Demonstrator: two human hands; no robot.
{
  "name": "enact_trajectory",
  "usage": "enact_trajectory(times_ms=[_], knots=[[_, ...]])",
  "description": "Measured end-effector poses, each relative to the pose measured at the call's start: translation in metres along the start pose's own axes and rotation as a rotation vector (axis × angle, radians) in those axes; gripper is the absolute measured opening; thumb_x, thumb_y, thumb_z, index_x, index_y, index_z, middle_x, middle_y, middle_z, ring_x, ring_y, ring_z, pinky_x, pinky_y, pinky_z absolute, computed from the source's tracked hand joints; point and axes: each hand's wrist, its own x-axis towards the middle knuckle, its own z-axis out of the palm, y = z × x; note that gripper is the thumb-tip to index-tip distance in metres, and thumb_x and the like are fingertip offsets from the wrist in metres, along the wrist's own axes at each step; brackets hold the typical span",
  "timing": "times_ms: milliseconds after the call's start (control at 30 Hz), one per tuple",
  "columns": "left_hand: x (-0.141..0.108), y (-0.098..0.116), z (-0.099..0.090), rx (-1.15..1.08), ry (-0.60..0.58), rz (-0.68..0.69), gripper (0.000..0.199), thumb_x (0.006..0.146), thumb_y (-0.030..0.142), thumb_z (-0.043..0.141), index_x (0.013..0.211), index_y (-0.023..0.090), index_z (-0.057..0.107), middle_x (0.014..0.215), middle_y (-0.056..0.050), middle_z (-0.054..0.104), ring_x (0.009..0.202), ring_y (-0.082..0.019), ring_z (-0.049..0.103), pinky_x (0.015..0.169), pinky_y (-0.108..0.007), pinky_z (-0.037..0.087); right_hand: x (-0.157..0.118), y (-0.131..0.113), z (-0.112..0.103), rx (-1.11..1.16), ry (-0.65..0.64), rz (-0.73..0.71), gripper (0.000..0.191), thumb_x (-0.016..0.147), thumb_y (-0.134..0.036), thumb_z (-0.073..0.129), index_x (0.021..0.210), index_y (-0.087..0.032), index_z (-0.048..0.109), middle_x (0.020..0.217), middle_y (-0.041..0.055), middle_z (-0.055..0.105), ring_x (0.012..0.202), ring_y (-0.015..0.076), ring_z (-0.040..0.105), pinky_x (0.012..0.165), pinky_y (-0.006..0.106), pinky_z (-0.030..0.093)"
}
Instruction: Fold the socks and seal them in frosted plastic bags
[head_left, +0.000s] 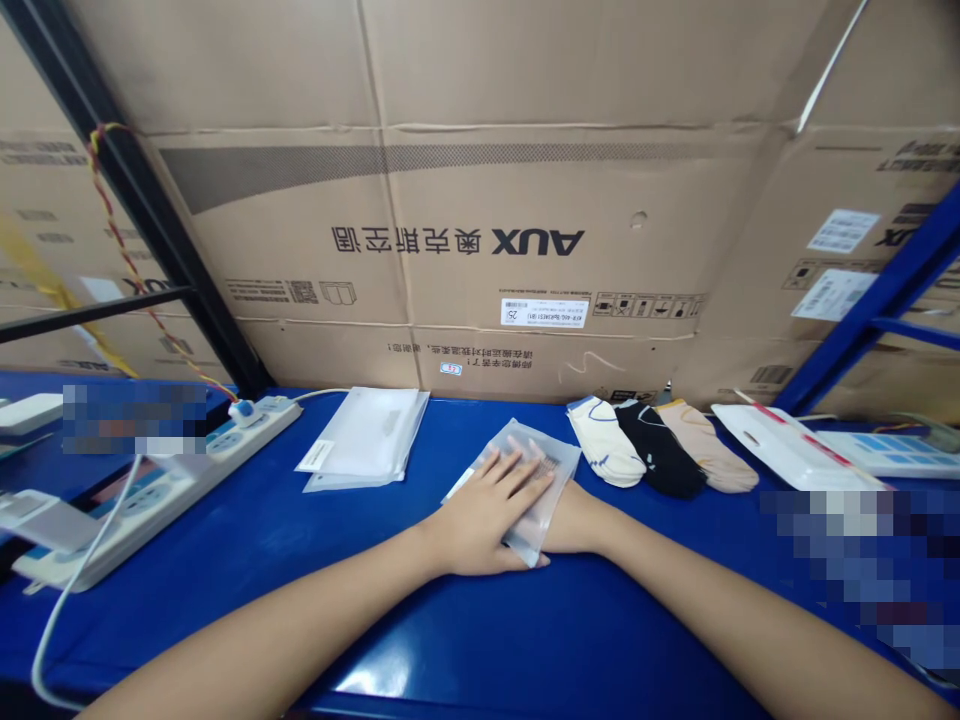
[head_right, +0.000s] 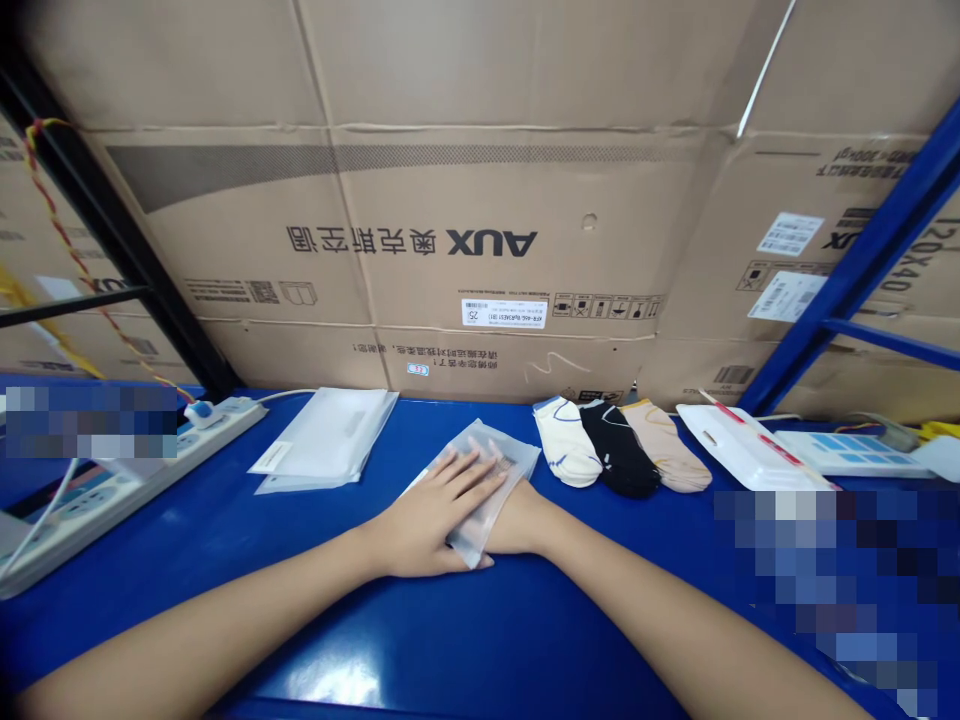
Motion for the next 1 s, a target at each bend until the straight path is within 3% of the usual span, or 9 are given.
enact_trajectory(times_ms=[167, 267, 367, 433, 633, 1000], knots=[[-0.001, -0.001, 0.002, 0.02, 0.005, -0.004, 0.098, 0.078, 0.065, 0.064, 0.156, 0.023, 0.024, 0.161, -0.013, 0.022, 0.148, -0.04, 0.015, 0.119, -0.055, 0.004, 0.001, -0.005, -0.016, -0.061, -0.152, -0.106, 0.063, 0.082, -0.039, 0.066, 0.142, -0.026, 0.052, 0.156, 0.0078, 0.037, 0.147, 0.0323, 0.024, 0.119, 0.053, 0.01], [-0.001, -0.002, 0.0, 0.06, -0.006, 0.004, 0.096, 0.079, 0.059, 0.065, 0.157, 0.024, 0.022, 0.162, -0.012, 0.022, 0.148, -0.039, 0.014, 0.119, -0.055, 0.005, -0.005, -0.009, -0.026, -0.046, -0.182, -0.138, 0.054, 0.087, -0.03, 0.057, 0.141, -0.024, 0.052, 0.153, 0.0096, 0.042, 0.143, 0.0307, 0.033, 0.117, 0.052, 0.021], [-0.001, -0.003, -0.001, 0.114, -0.028, 0.002, 0.091, 0.08, 0.04, 0.064, 0.157, 0.026, 0.019, 0.162, -0.01, 0.024, 0.148, -0.037, 0.018, 0.119, -0.055, 0.007, -0.012, -0.015, -0.036, 0.014, -0.212, -0.131, 0.049, 0.092, -0.019, 0.043, 0.14, -0.021, 0.052, 0.146, 0.0116, 0.051, 0.133, 0.0259, 0.049, 0.111, 0.045, 0.036], [-0.001, -0.005, 0.0, 0.154, -0.058, 0.003, 0.091, 0.078, 0.033, 0.063, 0.157, 0.027, 0.018, 0.162, -0.01, 0.024, 0.148, -0.038, 0.018, 0.118, -0.057, 0.007, -0.013, -0.018, -0.039, 0.043, -0.213, -0.138, 0.048, 0.093, -0.018, 0.041, 0.14, -0.021, 0.052, 0.143, 0.0113, 0.054, 0.13, 0.025, 0.051, 0.11, 0.043, 0.038], [-0.001, -0.009, 0.005, 0.241, -0.073, 0.054, 0.094, 0.076, 0.034, 0.063, 0.157, 0.026, 0.017, 0.163, -0.012, 0.019, 0.148, -0.041, 0.013, 0.117, -0.06, 0.004, -0.008, -0.014, -0.036, 0.013, -0.139, -0.145, 0.048, 0.088, -0.026, 0.054, 0.135, -0.021, 0.057, 0.142, 0.0117, 0.054, 0.128, 0.0282, 0.052, 0.111, 0.045, 0.035], [-0.001, -0.013, -0.004, 0.247, -0.059, 0.064, 0.084, 0.077, 0.026, 0.057, 0.155, 0.025, 0.025, 0.157, -0.009, 0.035, 0.145, -0.034, 0.027, 0.118, -0.053, 0.019, -0.012, -0.024, -0.031, 0.092, -0.204, -0.137, 0.04, 0.09, -0.014, 0.042, 0.123, -0.02, 0.063, 0.126, 0.0097, 0.067, 0.109, 0.0228, 0.063, 0.098, 0.038, 0.047]])
